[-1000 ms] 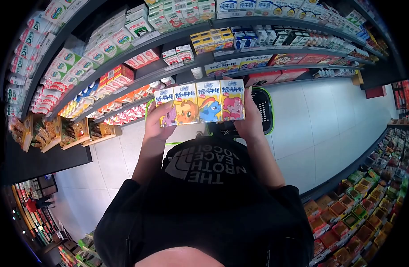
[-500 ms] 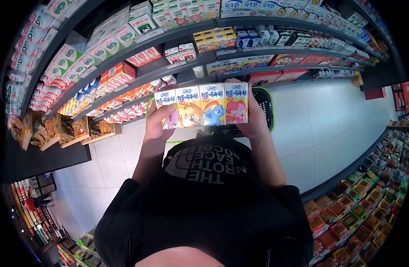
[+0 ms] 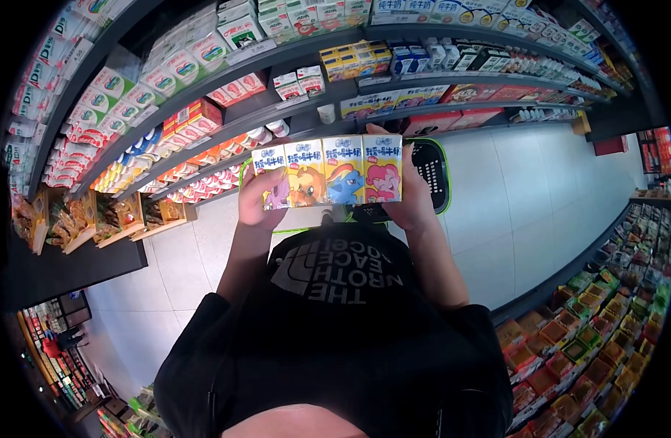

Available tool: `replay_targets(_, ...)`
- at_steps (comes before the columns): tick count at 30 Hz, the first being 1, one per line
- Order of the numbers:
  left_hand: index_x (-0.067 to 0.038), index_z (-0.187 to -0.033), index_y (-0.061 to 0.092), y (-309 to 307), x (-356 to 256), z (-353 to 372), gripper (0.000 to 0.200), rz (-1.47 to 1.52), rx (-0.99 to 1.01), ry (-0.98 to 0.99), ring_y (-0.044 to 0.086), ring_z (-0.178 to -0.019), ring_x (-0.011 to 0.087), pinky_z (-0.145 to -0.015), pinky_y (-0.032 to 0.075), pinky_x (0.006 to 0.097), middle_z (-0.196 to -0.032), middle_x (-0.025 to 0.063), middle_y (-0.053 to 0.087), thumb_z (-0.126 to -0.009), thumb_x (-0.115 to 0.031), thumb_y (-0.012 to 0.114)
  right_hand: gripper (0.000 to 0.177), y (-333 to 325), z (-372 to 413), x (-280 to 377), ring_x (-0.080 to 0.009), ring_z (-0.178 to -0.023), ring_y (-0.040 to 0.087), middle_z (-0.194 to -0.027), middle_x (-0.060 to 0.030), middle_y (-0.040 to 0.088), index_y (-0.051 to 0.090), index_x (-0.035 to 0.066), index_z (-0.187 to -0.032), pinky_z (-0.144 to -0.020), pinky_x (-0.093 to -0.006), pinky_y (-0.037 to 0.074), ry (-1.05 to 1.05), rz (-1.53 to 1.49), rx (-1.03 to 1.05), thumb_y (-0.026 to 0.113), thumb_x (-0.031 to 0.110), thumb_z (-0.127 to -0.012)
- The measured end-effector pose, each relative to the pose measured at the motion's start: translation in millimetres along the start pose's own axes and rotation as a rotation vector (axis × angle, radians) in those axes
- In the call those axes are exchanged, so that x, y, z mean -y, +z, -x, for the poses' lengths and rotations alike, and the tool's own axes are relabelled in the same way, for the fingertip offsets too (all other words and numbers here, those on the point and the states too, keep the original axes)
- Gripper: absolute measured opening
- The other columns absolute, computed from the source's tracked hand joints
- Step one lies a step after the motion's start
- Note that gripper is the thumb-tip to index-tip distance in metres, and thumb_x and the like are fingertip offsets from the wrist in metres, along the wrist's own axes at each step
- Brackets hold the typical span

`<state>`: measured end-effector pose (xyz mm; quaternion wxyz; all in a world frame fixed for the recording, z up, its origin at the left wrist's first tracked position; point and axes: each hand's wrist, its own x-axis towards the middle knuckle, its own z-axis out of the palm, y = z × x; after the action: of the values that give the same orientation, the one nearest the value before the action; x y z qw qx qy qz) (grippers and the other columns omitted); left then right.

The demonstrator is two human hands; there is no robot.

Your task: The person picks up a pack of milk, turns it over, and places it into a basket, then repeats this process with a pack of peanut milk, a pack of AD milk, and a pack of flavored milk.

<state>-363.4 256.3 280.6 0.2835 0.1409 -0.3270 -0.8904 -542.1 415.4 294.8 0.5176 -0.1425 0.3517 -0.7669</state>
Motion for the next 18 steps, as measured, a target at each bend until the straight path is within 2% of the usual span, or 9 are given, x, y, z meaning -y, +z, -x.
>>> replay_targets(1,0.005,-0.133,0.048,-2.7,-1.6,0.6,0.051,0.008,0.001,-0.01,0.062,-0.111,0.0243,-0.097,0.048,0.0366,-0.119,0.0151,0.062,-0.084,-0.002,0.059,0.063,1.5,0.3,-3.7,-0.0255,-0.13,0.05,-0.143,-0.0127,0.049,0.028,0.008,-0.152,-0.104,-0.0385,0.045,-0.007,-0.015,0.029,0.018,0.049,-0.105)
replay_targets(4,0.005,-0.134,0.048,-8.7,-8.3,5.1,0.05,0.02,-0.022,-0.035,0.062,-0.111,0.0254,-0.097,0.048,0.0372,-0.119,0.0158,0.063,-0.085,-0.004,0.057,0.068,6.3,3.1,-15.0,-0.0276,-0.126,0.053,-0.143,-0.013,0.047,0.019,0.011,-0.155,-0.099,-0.0428,0.049,0.002,-0.058,-0.013,0.027,0.053,-0.103)
replay_targets(7,0.005,-0.134,0.048,-23.9,-11.0,4.9,0.049,0.103,-0.02,-0.073,0.061,-0.113,0.0269,-0.098,0.047,0.0386,-0.121,0.0169,0.062,-0.087,-0.004,0.056,0.076,-1.9,5.9,-24.5,-0.0311,-0.12,0.056,-0.145,-0.0157,0.044,0.013,0.011,-0.156,-0.087,-0.0458,0.054,-0.017,-0.126,0.327,0.039,0.054,-0.1)
replay_targets(10,0.005,-0.134,0.048,-31.7,-17.6,5.8,0.046,0.134,-0.016,-0.109,0.06,-0.115,0.0281,-0.099,0.047,0.0397,-0.122,0.0175,0.062,-0.09,-0.008,0.055,0.084,5.7,11.7,-33.1,-0.033,-0.115,0.059,-0.145,-0.0171,0.043,0.01,0.012,-0.157,-0.078,-0.0472,0.056,-0.003,-0.085,0.226,0.047,0.057,-0.096)
replay_targets(18,0.003,-0.135,0.046,-39.1,-28.9,-0.2,0.045,0.091,0.015,-0.137,0.06,-0.114,0.0282,-0.099,0.047,0.0405,-0.122,0.0187,0.061,-0.096,-0.019,0.055,0.085,10.7,15.2,-49.7,-0.0325,-0.113,0.06,-0.145,-0.0178,0.042,0.012,0.011,-0.156,-0.08,-0.0478,0.055,-0.026,-0.07,0.213,0.047,0.059,-0.095)
